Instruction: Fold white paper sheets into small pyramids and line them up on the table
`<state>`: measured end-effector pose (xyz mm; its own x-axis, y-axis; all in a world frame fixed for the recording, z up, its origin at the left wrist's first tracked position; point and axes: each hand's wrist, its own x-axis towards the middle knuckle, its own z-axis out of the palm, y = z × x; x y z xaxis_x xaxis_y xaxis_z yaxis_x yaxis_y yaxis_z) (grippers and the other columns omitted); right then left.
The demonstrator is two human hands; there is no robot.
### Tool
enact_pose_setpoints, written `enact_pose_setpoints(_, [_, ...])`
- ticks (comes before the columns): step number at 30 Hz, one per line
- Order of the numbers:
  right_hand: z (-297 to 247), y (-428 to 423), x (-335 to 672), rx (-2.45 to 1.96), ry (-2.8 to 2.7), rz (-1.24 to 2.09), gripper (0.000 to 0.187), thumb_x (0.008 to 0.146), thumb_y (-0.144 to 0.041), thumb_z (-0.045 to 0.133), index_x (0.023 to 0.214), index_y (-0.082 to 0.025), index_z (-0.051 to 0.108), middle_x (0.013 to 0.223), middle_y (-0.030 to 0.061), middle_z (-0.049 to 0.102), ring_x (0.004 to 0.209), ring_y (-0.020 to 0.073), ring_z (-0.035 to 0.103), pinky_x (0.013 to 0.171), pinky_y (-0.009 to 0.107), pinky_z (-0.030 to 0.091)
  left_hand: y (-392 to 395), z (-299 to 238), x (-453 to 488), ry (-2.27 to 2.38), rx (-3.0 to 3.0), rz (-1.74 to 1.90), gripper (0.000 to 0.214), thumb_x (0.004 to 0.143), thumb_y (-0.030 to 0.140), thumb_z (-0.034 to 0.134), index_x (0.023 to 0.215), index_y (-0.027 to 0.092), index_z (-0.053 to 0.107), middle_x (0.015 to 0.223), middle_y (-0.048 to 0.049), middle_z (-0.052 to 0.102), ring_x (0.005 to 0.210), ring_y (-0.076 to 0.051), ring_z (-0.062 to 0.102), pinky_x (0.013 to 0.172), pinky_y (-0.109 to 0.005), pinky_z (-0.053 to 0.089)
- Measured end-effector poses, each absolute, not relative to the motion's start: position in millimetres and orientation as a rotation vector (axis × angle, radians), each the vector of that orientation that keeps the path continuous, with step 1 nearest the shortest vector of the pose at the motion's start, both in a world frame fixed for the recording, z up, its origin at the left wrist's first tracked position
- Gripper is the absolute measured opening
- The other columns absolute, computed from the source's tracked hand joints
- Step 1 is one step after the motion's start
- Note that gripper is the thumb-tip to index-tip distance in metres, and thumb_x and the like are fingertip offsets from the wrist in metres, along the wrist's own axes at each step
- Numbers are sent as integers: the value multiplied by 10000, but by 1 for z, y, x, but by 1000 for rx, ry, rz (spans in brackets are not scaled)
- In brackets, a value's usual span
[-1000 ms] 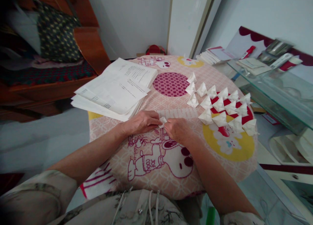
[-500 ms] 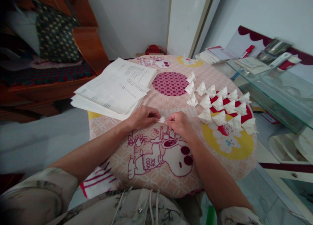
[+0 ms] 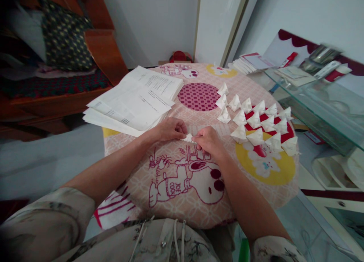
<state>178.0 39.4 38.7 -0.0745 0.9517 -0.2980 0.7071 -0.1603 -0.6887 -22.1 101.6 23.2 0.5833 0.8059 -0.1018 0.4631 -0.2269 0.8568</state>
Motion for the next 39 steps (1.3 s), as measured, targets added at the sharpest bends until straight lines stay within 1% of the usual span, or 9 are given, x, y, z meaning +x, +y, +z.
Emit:
enact_pose_setpoints(3, [41,40,175,-1928,-1791,1079,279,852,-246,619,588,-160,589,478,10,593,329,84,472,347,202,323,101,25,-21,1061,1892,441,135,676,172,751,793,148,687,651,13,692,580,-100,618,563,-206,439])
enact_pose_setpoints(9, [45,39,169,-1980,-1770,1049,244,845,-255,618,620,-159,607,480,7,591,332,78,455,343,199,319,92,30,-17,1186,2058,449,162,696,142,710,854,139,681,673,2,704,586,-104,601,585,-220,418])
enact_pose_setpoints(13, [45,38,168,-1982,-1777,1015,239,826,-240,620,600,-163,603,448,6,564,331,86,450,340,203,310,89,30,-14,1199,2174,485,140,705,135,681,845,143,678,669,-3,701,596,-114,598,604,-234,418])
enact_pose_setpoints(19, [43,40,167,-1990,-1790,982,252,820,-266,644,591,-166,612,441,7,556,339,97,463,352,213,316,88,33,-12,1182,2279,433,132,711,100,635,826,140,687,674,-13,689,608,-119,582,622,-246,408])
enact_pose_setpoints(24, [42,44,171,-1986,-1773,1067,259,830,-257,643,591,-171,595,453,11,561,330,106,468,346,226,320,84,31,-15,1060,2324,481,113,754,93,606,826,133,684,725,-22,676,629,-112,557,632,-250,406])
enact_pose_setpoints(28, [44,45,175,-1929,-1754,1142,213,824,-212,650,624,-166,593,474,-2,572,329,94,472,345,214,328,84,26,-19,858,2381,575,158,776,75,583,865,142,696,833,-38,690,747,-125,596,724,-254,447])
enact_pose_setpoints(30, [44,45,176,-1919,-1742,1151,186,823,-191,646,647,-166,593,478,-12,574,328,84,470,345,203,324,85,24,-21,795,2386,591,170,787,72,579,871,150,705,853,-39,697,794,-133,612,763,-259,462])
enact_pose_setpoints(34, [45,44,176,-1938,-1730,1139,178,812,-168,647,649,-168,576,472,-23,570,321,77,480,335,187,312,87,21,-21,766,2370,606,180,817,76,581,876,163,727,839,-35,700,780,-129,622,773,-262,482])
enact_pose_setpoints(39, [44,42,177,-1945,-1723,1115,149,806,-143,647,677,-169,577,472,-28,573,319,83,488,335,185,328,87,20,-22,752,2360,623,179,826,75,606,876,162,753,829,-34,699,765,-124,628,771,-257,492])
